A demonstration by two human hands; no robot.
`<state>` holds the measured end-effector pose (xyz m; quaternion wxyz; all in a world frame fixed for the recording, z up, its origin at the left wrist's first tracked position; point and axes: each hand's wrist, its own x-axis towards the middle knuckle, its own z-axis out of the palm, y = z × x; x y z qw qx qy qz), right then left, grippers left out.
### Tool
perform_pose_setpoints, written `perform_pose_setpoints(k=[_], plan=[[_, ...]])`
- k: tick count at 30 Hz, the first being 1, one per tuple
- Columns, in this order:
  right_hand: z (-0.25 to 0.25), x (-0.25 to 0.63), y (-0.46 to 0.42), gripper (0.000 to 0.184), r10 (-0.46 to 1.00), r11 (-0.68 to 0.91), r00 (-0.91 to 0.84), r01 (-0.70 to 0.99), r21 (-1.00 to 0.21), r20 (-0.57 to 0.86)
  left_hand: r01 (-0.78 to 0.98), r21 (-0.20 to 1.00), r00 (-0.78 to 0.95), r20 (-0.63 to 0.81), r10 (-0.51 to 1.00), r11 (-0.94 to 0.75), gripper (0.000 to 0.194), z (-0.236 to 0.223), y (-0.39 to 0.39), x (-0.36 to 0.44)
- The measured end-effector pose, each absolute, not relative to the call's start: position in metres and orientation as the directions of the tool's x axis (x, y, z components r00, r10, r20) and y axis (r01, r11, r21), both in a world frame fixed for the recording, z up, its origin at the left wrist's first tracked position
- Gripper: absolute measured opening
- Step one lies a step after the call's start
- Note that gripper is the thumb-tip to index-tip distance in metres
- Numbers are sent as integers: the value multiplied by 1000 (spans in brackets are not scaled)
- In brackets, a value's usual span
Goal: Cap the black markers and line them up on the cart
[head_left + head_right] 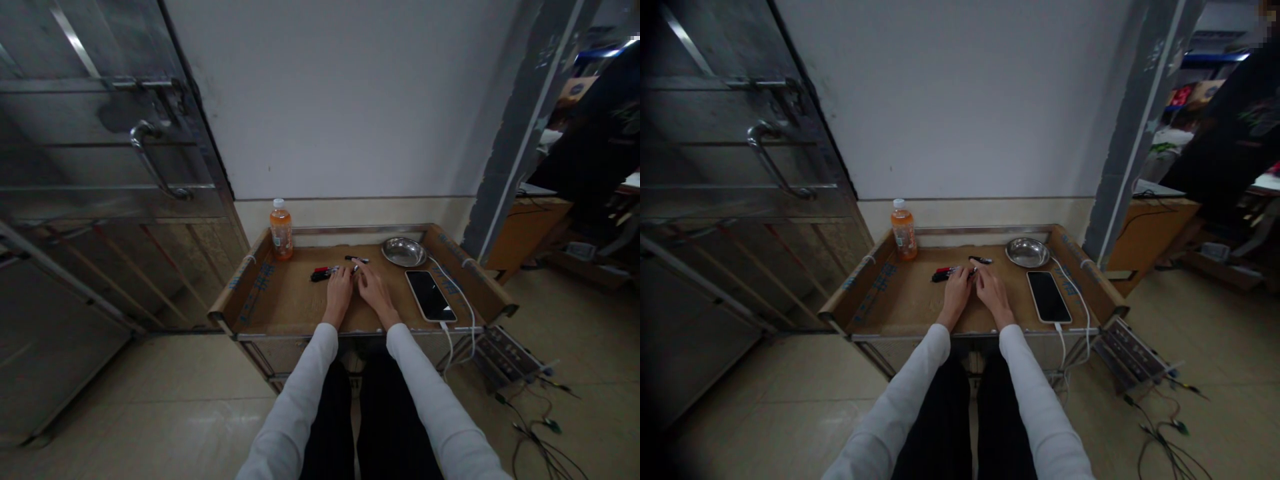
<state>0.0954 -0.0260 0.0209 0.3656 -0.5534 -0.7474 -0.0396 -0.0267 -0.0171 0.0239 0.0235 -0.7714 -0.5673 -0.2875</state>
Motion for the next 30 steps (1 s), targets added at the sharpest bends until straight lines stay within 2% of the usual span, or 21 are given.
perform_pose_setpoints(k=[2,5,8,12,20,26,28,30], plan=[[22,92,-27,51,804,436,-189,833,-341,564,901,324,111,470,876,-288,22,26,-20,-28],[20,89,-27,55,834,381,-162,860,-338,527,928,342,-48,496,867,-144,26,28,-27,-31],[12,89,-22,48,844,333,-138,892,-305,518,945,328,-168,501,849,-6,28,26,-32,-33],[4,91,-15,37,890,260,-122,928,-268,439,938,330,-254,458,852,103,32,23,-36,-35],[15,73,7,44,919,133,-62,978,-159,388,949,283,-250,411,877,137,27,27,-37,-34],[14,67,18,39,936,39,32,980,-193,351,969,234,-181,439,880,83,25,24,-34,-35],[13,70,16,35,928,52,27,978,-202,371,967,251,-152,458,876,37,26,21,-32,-33],[12,73,13,30,923,77,7,976,-205,384,967,239,-44,490,871,-86,28,17,-28,-30]])
